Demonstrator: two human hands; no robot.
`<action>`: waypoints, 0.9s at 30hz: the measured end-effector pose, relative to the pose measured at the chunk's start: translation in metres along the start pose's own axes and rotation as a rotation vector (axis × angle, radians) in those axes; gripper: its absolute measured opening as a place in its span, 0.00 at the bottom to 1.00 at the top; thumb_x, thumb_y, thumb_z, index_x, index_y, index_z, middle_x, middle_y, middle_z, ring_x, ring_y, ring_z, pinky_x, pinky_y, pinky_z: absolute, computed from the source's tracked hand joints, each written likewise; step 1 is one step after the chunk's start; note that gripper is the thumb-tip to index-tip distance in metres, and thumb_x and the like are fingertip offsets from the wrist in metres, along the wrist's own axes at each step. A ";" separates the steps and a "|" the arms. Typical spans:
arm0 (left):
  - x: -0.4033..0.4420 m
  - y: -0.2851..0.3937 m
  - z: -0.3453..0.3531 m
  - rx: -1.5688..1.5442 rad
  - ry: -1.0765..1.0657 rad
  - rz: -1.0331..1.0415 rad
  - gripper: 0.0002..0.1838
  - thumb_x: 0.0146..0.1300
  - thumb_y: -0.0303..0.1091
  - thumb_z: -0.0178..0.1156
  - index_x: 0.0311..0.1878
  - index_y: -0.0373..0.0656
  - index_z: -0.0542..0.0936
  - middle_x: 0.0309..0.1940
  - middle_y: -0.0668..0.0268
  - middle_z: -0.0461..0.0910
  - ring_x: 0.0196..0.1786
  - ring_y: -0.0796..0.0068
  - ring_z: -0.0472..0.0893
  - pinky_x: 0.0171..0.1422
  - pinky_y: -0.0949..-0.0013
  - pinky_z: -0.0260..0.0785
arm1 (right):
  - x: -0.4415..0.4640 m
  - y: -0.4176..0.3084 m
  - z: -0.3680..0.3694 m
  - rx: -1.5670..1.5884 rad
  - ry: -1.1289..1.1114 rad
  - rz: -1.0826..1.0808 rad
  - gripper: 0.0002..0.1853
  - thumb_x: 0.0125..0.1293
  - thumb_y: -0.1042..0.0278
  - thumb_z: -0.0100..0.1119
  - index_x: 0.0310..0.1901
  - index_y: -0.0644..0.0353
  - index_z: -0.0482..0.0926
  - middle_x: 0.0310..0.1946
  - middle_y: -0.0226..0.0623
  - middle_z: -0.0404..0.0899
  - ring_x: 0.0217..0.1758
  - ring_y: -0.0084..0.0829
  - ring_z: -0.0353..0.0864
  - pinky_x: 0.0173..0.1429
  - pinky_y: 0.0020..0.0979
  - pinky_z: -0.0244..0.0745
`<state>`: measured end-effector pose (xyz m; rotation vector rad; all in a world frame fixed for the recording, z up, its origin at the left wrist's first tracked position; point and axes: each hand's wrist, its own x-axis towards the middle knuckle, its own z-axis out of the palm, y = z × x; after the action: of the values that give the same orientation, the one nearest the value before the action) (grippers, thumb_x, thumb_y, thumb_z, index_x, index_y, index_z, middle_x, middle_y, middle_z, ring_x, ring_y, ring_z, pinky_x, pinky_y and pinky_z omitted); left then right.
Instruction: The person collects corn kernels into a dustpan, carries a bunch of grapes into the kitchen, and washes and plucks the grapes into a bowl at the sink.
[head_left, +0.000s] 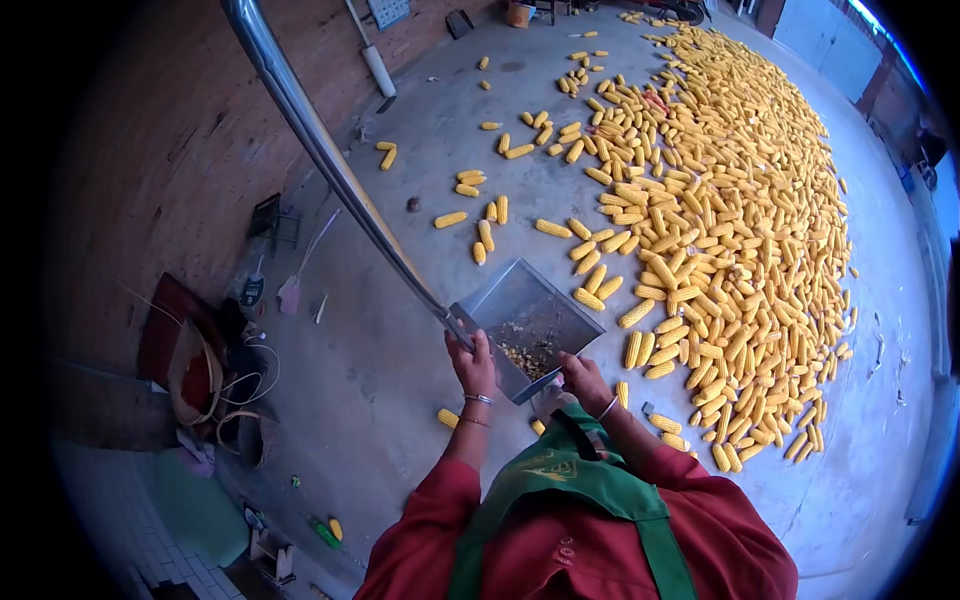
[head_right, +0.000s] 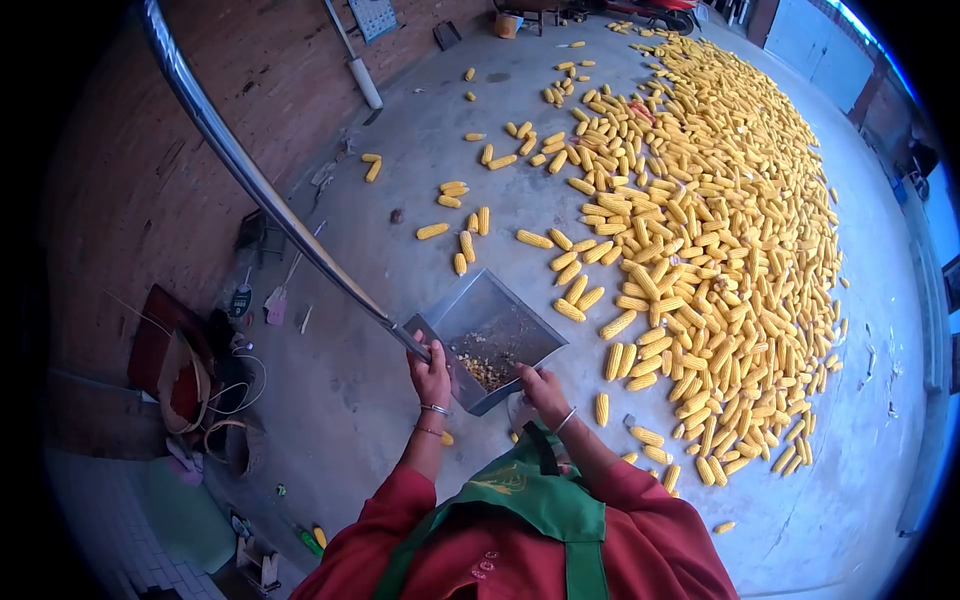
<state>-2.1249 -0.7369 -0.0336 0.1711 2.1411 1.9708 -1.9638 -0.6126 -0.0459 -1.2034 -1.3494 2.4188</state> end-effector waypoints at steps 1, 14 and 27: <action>0.032 0.006 0.011 0.010 -0.003 0.002 0.18 0.63 0.38 0.56 0.48 0.34 0.69 0.53 0.59 0.64 0.36 0.77 0.72 0.36 0.71 0.69 | 0.026 -0.021 0.007 0.010 -0.002 0.002 0.18 0.61 0.51 0.55 0.27 0.59 0.70 0.17 0.22 0.61 0.18 0.17 0.60 0.22 0.23 0.57; 0.334 0.058 0.174 0.227 -0.024 0.182 0.17 0.64 0.39 0.54 0.46 0.33 0.71 0.54 0.58 0.65 0.41 0.71 0.72 0.44 0.70 0.68 | 0.297 -0.218 0.032 0.034 0.022 0.004 0.24 0.60 0.46 0.54 0.37 0.65 0.74 0.23 0.27 0.65 0.24 0.19 0.63 0.29 0.24 0.64; 0.605 0.089 0.316 0.242 -0.361 0.193 0.18 0.63 0.36 0.56 0.52 0.34 0.70 0.43 0.60 0.67 0.39 0.74 0.70 0.45 0.68 0.67 | 0.505 -0.333 0.071 0.270 0.184 -0.069 0.22 0.61 0.47 0.53 0.28 0.62 0.70 0.17 0.25 0.64 0.19 0.20 0.64 0.23 0.24 0.61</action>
<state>-2.6391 -0.2797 -0.0201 0.7401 2.1714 1.6086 -2.4397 -0.2331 -0.0661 -1.2473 -0.9613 2.2862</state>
